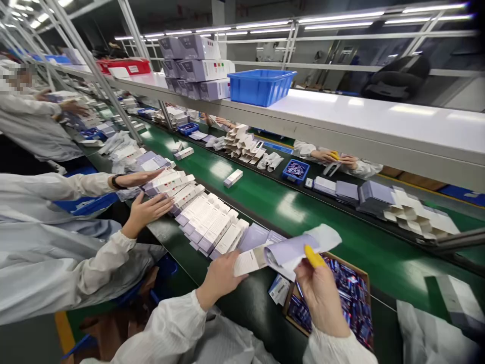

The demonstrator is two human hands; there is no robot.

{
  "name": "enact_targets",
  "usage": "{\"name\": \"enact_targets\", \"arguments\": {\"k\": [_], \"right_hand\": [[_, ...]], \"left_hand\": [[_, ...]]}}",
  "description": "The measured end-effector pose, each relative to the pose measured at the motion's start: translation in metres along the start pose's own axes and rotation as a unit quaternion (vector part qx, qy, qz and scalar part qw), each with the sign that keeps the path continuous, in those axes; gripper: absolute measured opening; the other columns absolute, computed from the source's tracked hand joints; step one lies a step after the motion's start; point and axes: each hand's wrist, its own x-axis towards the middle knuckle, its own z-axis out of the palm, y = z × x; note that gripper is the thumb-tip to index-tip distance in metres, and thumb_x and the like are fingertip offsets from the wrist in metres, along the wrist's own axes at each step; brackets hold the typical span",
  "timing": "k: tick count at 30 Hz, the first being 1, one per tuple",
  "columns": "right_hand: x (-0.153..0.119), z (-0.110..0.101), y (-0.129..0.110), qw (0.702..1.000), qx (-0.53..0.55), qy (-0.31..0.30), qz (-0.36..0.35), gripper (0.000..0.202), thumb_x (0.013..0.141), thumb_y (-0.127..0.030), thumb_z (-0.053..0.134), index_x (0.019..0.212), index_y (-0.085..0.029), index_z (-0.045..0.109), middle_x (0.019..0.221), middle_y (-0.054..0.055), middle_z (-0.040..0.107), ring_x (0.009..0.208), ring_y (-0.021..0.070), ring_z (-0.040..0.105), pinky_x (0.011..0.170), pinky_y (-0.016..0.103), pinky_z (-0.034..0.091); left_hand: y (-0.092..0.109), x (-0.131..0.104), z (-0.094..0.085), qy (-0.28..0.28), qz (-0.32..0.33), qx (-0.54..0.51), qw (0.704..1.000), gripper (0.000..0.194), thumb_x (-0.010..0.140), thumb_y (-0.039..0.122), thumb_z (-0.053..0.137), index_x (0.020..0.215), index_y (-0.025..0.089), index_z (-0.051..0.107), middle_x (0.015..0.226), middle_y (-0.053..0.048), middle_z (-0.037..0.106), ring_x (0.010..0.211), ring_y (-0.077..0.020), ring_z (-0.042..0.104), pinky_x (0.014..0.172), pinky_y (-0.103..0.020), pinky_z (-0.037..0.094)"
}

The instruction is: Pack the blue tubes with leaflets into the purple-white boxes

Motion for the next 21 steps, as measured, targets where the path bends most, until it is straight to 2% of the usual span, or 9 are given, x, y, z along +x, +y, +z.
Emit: {"name": "enact_targets", "arguments": {"k": [3,5,9,11,13,17,21], "right_hand": [[0.004,0.005,0.009,0.999,-0.006,0.033,0.022,0.047,0.039,-0.021,0.075,0.080,-0.019,0.054,0.075,-0.003,0.061,0.067,0.0153,0.058,0.059,0.033,0.053],[0.005,0.003,0.018,0.998,-0.024,0.065,0.001,0.047,0.036,-0.021,0.075,0.077,-0.019,0.053,0.075,-0.004,0.060,0.069,0.0145,0.057,0.061,0.032,0.052],[-0.003,-0.002,0.030,0.985,-0.106,0.107,-0.086,0.037,0.044,-0.027,0.075,0.071,-0.019,0.051,0.069,-0.006,0.057,0.068,0.0113,0.054,0.067,0.027,0.049],[-0.009,-0.004,0.036,0.972,-0.167,0.099,-0.130,0.032,0.050,-0.029,0.074,0.070,-0.018,0.051,0.064,-0.006,0.055,0.064,0.0102,0.052,0.067,0.025,0.046],[-0.013,-0.007,0.042,0.968,-0.193,0.072,-0.145,0.031,0.051,-0.030,0.074,0.070,-0.018,0.052,0.063,-0.005,0.056,0.064,0.0108,0.052,0.066,0.024,0.044],[-0.014,-0.019,0.059,0.980,-0.167,0.047,-0.095,0.030,0.050,-0.032,0.074,0.067,-0.018,0.052,0.059,-0.006,0.055,0.059,0.0108,0.052,0.062,0.024,0.043],[-0.016,-0.030,0.070,0.990,-0.131,0.037,-0.021,0.032,0.047,-0.030,0.074,0.070,-0.017,0.056,0.062,-0.004,0.059,0.059,0.0119,0.054,0.059,0.024,0.044]], "left_hand": [[0.001,0.001,-0.003,0.006,-0.001,-0.033,0.999,0.052,0.067,0.047,0.055,0.112,0.021,0.045,0.103,-0.006,0.059,0.093,-0.0246,0.054,0.078,-0.031,0.039],[0.003,0.002,-0.009,-0.005,0.019,-0.024,1.000,0.057,0.065,0.050,0.058,0.112,0.022,0.045,0.105,-0.006,0.059,0.094,-0.0247,0.054,0.080,-0.032,0.038],[0.011,0.001,-0.017,-0.034,0.037,-0.003,0.999,0.055,0.065,0.054,0.055,0.110,0.023,0.046,0.099,-0.005,0.061,0.088,-0.0252,0.056,0.072,-0.031,0.039],[0.016,0.000,-0.018,-0.047,0.034,-0.007,0.998,0.052,0.066,0.055,0.054,0.107,0.023,0.049,0.095,-0.004,0.062,0.084,-0.0246,0.057,0.068,-0.029,0.038],[0.021,0.000,-0.017,-0.058,0.028,-0.020,0.998,0.050,0.065,0.054,0.055,0.104,0.024,0.050,0.093,-0.004,0.063,0.083,-0.0243,0.058,0.066,-0.029,0.038],[0.029,-0.003,-0.008,-0.077,0.013,-0.035,0.996,0.050,0.061,0.052,0.059,0.102,0.024,0.050,0.092,-0.003,0.063,0.083,-0.0248,0.058,0.066,-0.029,0.038],[0.039,-0.010,0.006,-0.089,-0.006,-0.004,0.996,0.039,0.065,0.044,0.055,0.097,0.023,0.050,0.092,-0.004,0.063,0.083,-0.0245,0.059,0.065,-0.029,0.039]]}}
